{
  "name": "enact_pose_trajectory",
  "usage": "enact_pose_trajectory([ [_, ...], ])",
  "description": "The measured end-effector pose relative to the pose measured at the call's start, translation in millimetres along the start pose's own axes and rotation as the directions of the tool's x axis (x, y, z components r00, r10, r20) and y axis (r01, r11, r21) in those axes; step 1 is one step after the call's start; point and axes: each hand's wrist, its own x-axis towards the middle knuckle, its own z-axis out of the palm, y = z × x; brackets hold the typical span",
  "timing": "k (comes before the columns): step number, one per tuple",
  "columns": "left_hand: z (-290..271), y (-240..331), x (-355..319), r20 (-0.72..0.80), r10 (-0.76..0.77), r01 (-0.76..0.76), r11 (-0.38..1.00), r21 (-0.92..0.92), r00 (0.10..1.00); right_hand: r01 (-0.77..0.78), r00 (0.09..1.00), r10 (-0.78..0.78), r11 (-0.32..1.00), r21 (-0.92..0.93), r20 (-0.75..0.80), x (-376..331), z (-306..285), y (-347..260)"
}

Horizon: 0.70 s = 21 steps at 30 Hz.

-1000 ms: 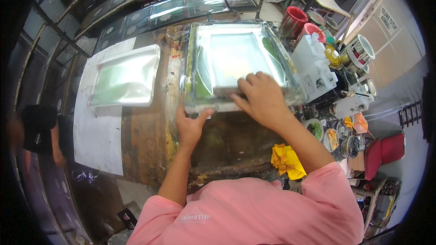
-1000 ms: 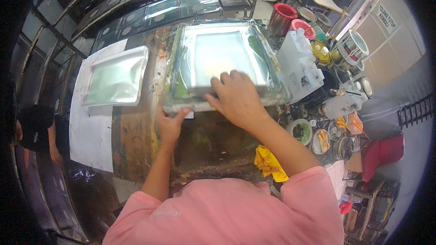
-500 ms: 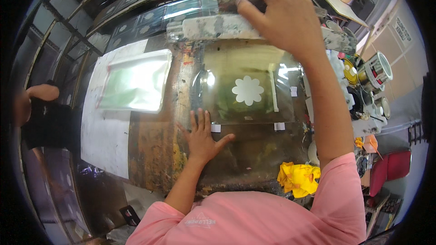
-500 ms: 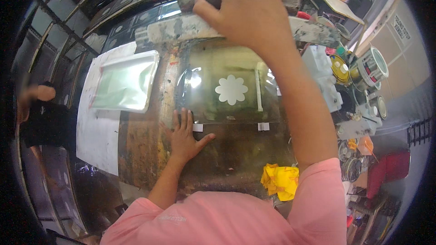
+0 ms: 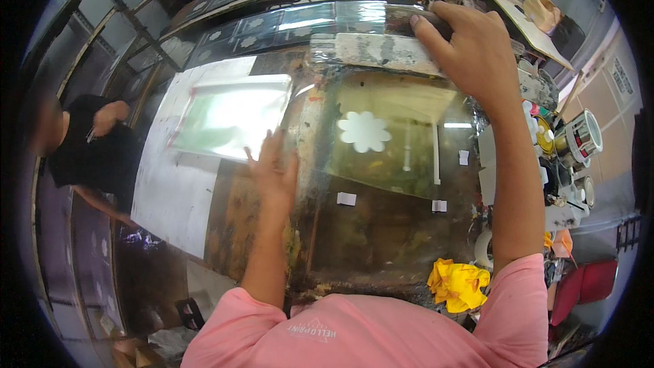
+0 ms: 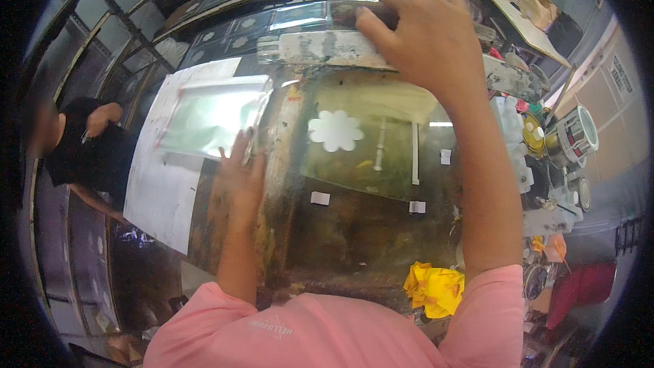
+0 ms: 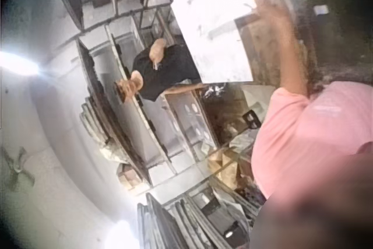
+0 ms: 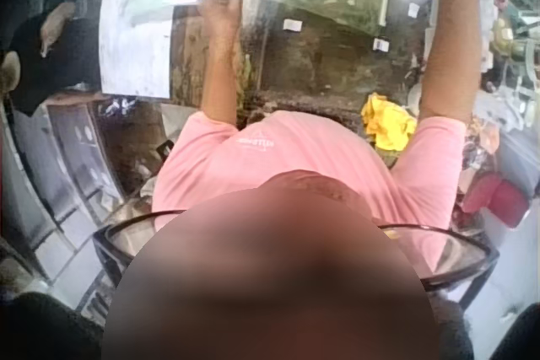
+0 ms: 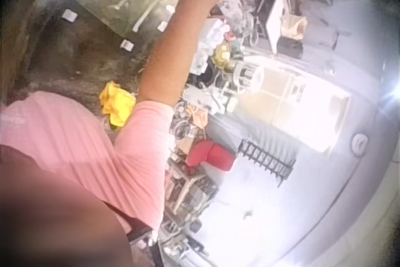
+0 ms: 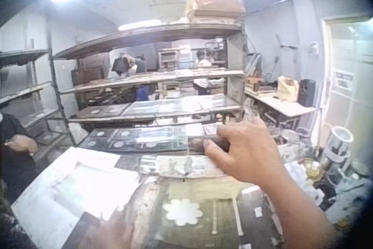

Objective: The person repeatedly applies green ink to a screen-printing frame using a squeegee, then lifts the frame to reveal a flower-shaped stencil on the surface below. The process is repeated multiple times in a workshop setting.

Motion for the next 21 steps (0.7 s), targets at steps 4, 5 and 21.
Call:
enact_pose_trajectory([
  [4, -56.6, -76.9, 7.1, -0.086, -0.100, 0.113, 0.981, 0.158, 0.991, 0.016, 1.000, -0.016, 0.999, -0.032, -0.009, -4.8, -1.1, -3.5],
  [5, -70.4, -97.5, 8.2, -0.115, -0.103, 0.125, 0.971, 0.204, 0.988, -0.011, 1.000, 0.012, 0.999, -0.039, 0.027, -5.3, -1.5, -4.7],
  [21, -80.6, -181.9, 4.6, 0.026, 0.186, -0.160, 0.752, 0.640, 0.982, -0.056, 0.996, 0.059, 0.997, -0.050, 0.071, -17.1, -6.8, -20.8],
])
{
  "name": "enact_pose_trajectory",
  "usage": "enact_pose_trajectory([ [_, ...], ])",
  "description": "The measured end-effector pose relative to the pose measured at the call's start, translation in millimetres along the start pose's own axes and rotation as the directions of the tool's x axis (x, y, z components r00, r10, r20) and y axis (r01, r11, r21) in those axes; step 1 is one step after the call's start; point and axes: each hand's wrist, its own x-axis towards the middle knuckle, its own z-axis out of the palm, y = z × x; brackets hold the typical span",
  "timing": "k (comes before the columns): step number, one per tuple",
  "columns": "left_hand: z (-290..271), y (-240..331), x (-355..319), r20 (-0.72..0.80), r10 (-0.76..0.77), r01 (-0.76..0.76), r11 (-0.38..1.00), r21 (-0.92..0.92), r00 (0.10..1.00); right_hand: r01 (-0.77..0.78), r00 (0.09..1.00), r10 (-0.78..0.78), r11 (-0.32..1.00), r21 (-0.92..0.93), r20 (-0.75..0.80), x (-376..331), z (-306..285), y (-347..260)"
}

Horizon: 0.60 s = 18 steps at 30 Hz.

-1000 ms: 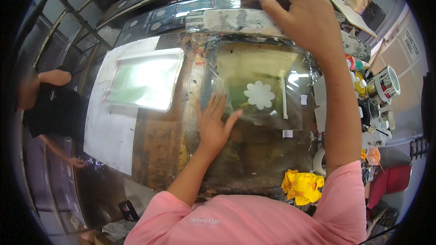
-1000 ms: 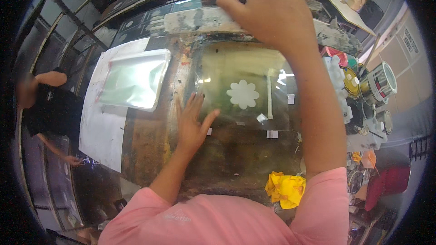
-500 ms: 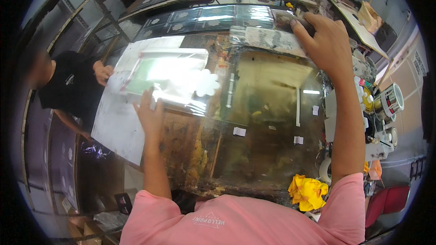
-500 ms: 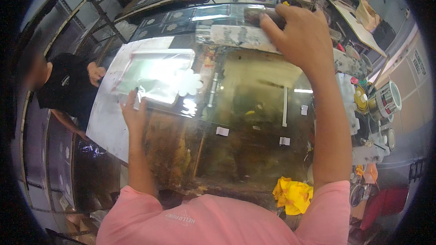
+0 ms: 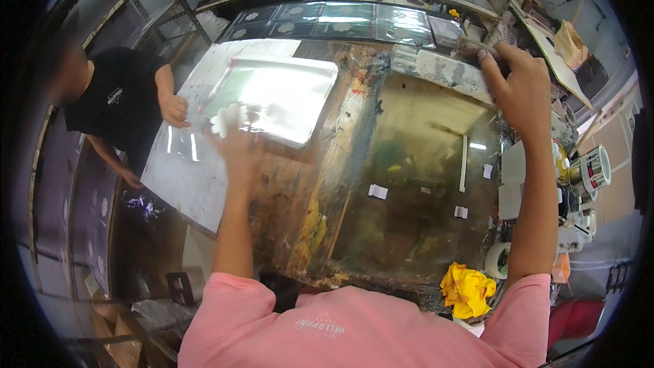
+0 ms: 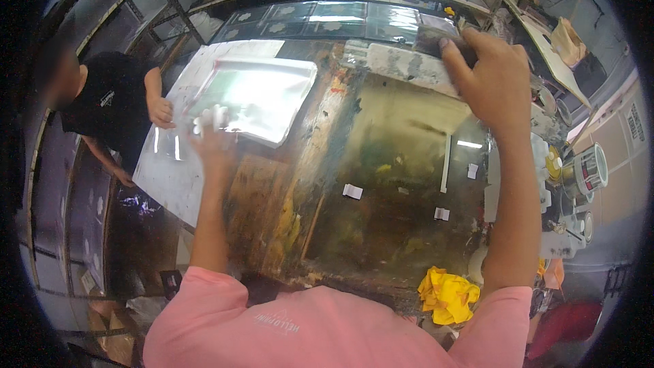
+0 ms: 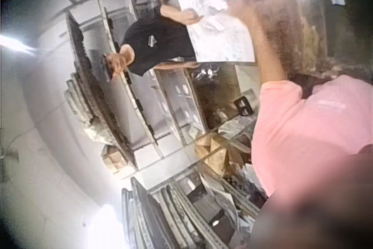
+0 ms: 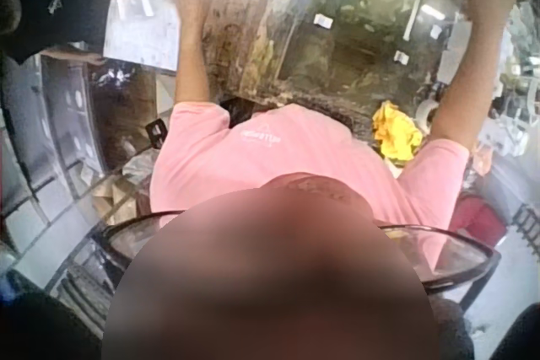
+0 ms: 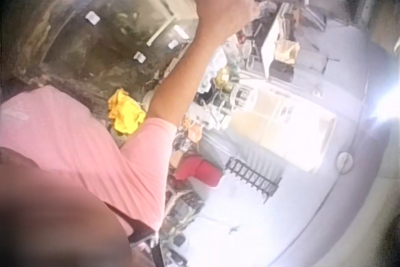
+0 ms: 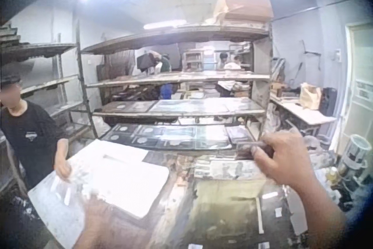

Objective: The person repeatedly applies green ink to a screen-printing frame using a squeegee, then lifts the frame to reveal a flower-shaped stencil on the surface below. The process is repeated multiple times in a workshop setting.

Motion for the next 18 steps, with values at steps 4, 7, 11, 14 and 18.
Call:
enact_pose_trajectory([
  [4, 7.1, 64.6, 8.7, 0.345, 0.059, -0.044, 0.998, -0.050, 0.937, -0.024, 0.999, 0.024, 1.000, -0.004, 0.044, 6.8, -2.0, 2.3],
  [7, 16.0, 79.4, 7.3, 0.382, 0.000, 0.027, 0.998, -0.065, 0.924, 0.011, 1.000, -0.012, 1.000, -0.011, -0.017, 4.7, 2.6, 6.0],
  [11, 15.0, 67.8, 17.3, 0.409, 0.005, 0.045, 0.993, -0.111, 0.912, 0.065, 0.993, -0.064, 0.998, 0.004, -0.096, 2.4, 9.7, 13.1],
  [14, -1.1, 57.6, 48.9, 0.350, -0.164, 0.298, 0.878, -0.374, 0.922, 0.068, 0.993, -0.068, 0.998, -0.005, -0.096, 5.5, 10.2, 16.7],
  [18, -27.7, 94.1, 68.0, 0.327, 0.180, -0.072, 0.947, -0.314, 0.928, 0.061, 0.996, -0.061, 0.998, 0.008, -0.059, 8.5, 7.8, 15.0],
])
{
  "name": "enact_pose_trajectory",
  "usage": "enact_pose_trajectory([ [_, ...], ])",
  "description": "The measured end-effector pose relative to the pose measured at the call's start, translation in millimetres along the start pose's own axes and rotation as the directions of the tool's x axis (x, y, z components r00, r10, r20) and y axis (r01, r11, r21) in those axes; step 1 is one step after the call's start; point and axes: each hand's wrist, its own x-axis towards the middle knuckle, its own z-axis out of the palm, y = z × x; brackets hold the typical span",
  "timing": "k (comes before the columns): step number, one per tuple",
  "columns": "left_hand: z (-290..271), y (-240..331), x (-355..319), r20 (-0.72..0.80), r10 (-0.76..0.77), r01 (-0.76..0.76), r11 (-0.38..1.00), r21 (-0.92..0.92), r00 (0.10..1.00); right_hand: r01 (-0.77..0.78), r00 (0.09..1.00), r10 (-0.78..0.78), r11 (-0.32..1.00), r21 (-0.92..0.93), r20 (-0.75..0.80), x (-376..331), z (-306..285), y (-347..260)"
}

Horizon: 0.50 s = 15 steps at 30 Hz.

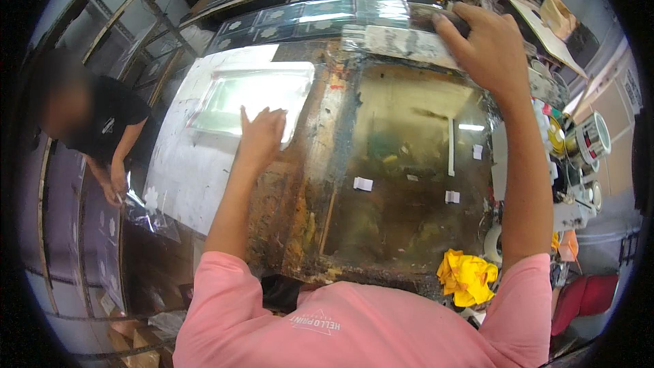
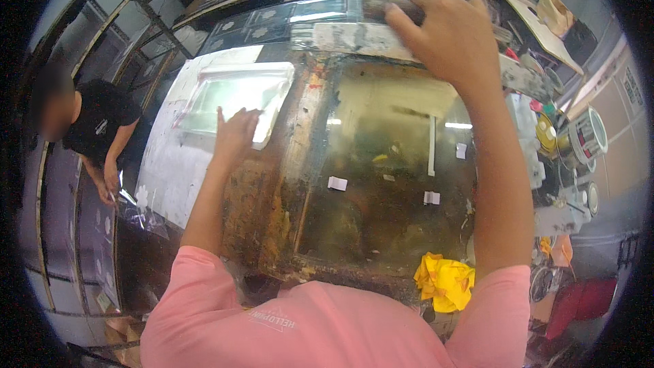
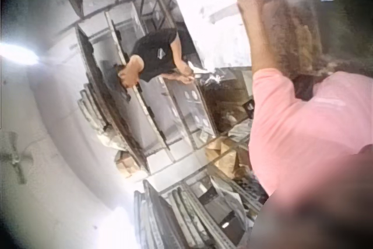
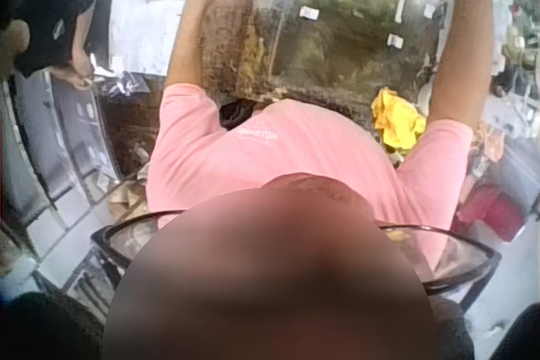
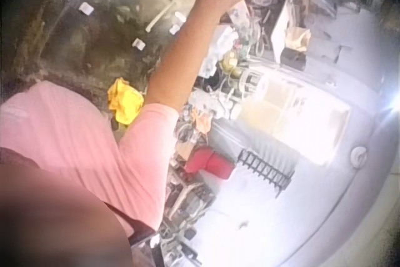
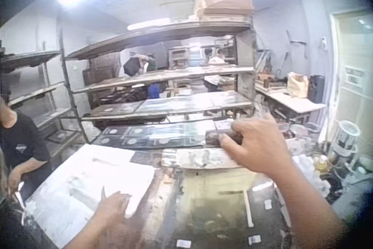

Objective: The person repeatedly applies green ink to a screen-printing frame using a squeegee, then lifts the frame to reveal a flower-shaped stencil on the surface below. The process is repeated multiple times in a workshop setting.

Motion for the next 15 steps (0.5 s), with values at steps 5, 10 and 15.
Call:
enact_pose_trajectory([
  [5, 51.0, 121.3, -19.6, 0.146, 0.158, -0.134, 0.978, -0.162, 0.977, 0.040, 0.998, -0.041, 0.999, -0.026, -0.040, -0.1, 1.0, -0.1],
  [10, 102.3, 223.7, -46.1, 0.184, 0.381, -0.344, 0.916, -0.204, 0.906, 0.056, 0.996, -0.058, 0.998, -0.033, -0.072, -3.2, 0.6, 0.3],
  [15, 113.5, 289.7, -44.7, 0.118, 0.442, -0.402, 0.879, -0.257, 0.889, 0.008, 1.000, -0.008, 0.999, 0.032, -0.011, 8.1, -3.7, 1.0],
])
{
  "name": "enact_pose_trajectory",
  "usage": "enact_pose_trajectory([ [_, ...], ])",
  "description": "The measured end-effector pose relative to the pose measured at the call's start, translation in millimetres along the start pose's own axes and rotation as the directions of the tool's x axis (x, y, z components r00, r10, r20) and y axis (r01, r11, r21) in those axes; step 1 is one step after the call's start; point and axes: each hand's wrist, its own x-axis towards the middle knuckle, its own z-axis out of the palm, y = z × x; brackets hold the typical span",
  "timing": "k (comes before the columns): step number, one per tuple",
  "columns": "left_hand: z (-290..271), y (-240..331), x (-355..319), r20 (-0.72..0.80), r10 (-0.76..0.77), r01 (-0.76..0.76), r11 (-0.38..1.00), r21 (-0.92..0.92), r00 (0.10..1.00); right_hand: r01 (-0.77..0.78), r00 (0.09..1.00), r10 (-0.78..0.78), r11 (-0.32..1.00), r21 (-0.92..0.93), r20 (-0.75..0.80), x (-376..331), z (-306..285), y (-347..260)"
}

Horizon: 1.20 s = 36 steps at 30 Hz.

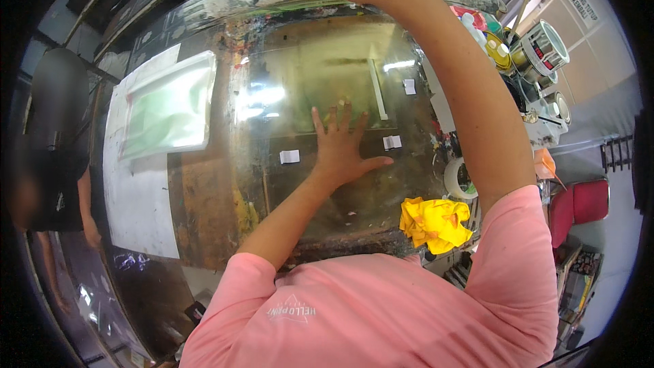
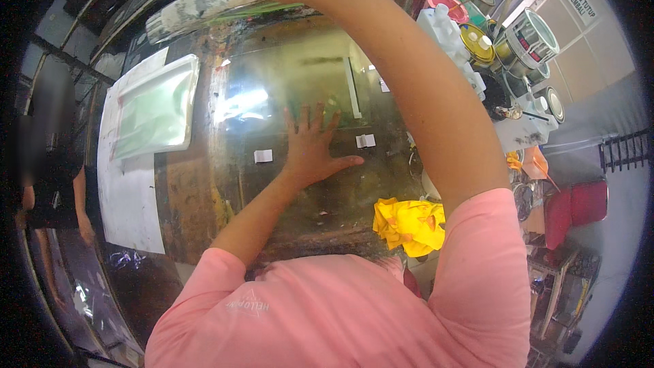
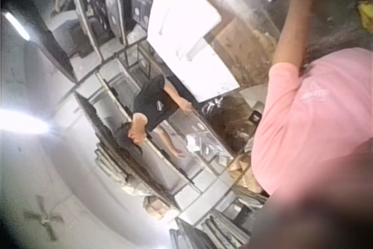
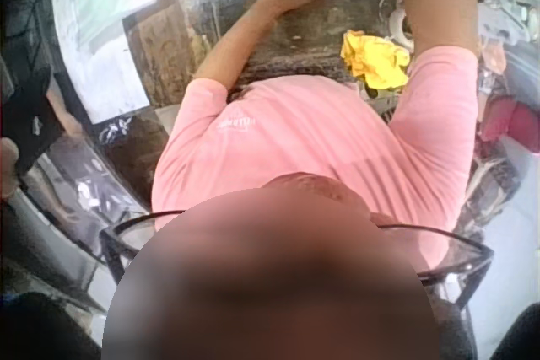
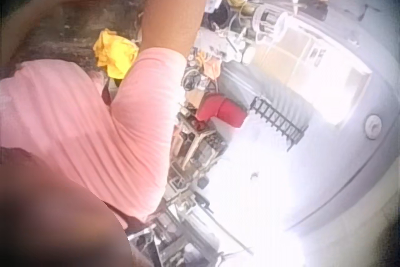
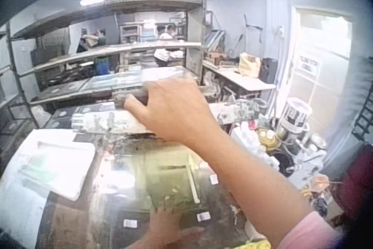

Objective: The person repeatedly applies green ink to a screen-printing frame using a squeegee, then lifts the frame to reveal a flower-shaped stencil on the surface below. The process is repeated multiple times in a workshop setting.

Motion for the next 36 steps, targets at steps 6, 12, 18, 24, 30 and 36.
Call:
enact_pose_trajectory([
  [6, 12.4, 25.9, 3.1, -0.076, 0.003, -0.007, 0.998, -0.056, 0.997, 0.036, 0.999, -0.036, 0.999, -0.030, -0.020, 10.4, 10.5, 12.3],
  [12, 17.0, 23.8, 4.6, -0.185, 0.070, -0.084, 0.994, -0.066, 0.980, -0.045, 0.996, 0.045, 0.999, -0.004, 0.075, 18.8, -4.0, 8.0],
  [18, 18.0, 25.9, 1.0, -0.205, 0.072, -0.088, 0.994, -0.066, 0.976, -0.101, 0.992, 0.100, 0.995, 0.014, 0.074, 12.2, -12.1, -3.7],
  [24, 16.4, 23.8, -2.3, -0.191, 0.051, -0.064, 0.996, -0.063, 0.980, -0.084, 0.994, 0.084, 0.996, -0.010, 0.074, 8.4, -3.8, -1.5],
  [30, 6.4, 18.2, -5.1, -0.271, 0.037, -0.085, 0.982, -0.168, 0.962, -0.087, 0.995, 0.089, 0.995, -0.041, 0.037, 4.6, -1.6, -5.5],
  [36, -95.5, -56.5, -15.7, -0.100, -0.613, 0.212, 0.414, -0.885, 0.784, -0.050, 0.999, 0.049, 0.997, -0.064, -0.010, -47.8, 8.4, -18.9],
])
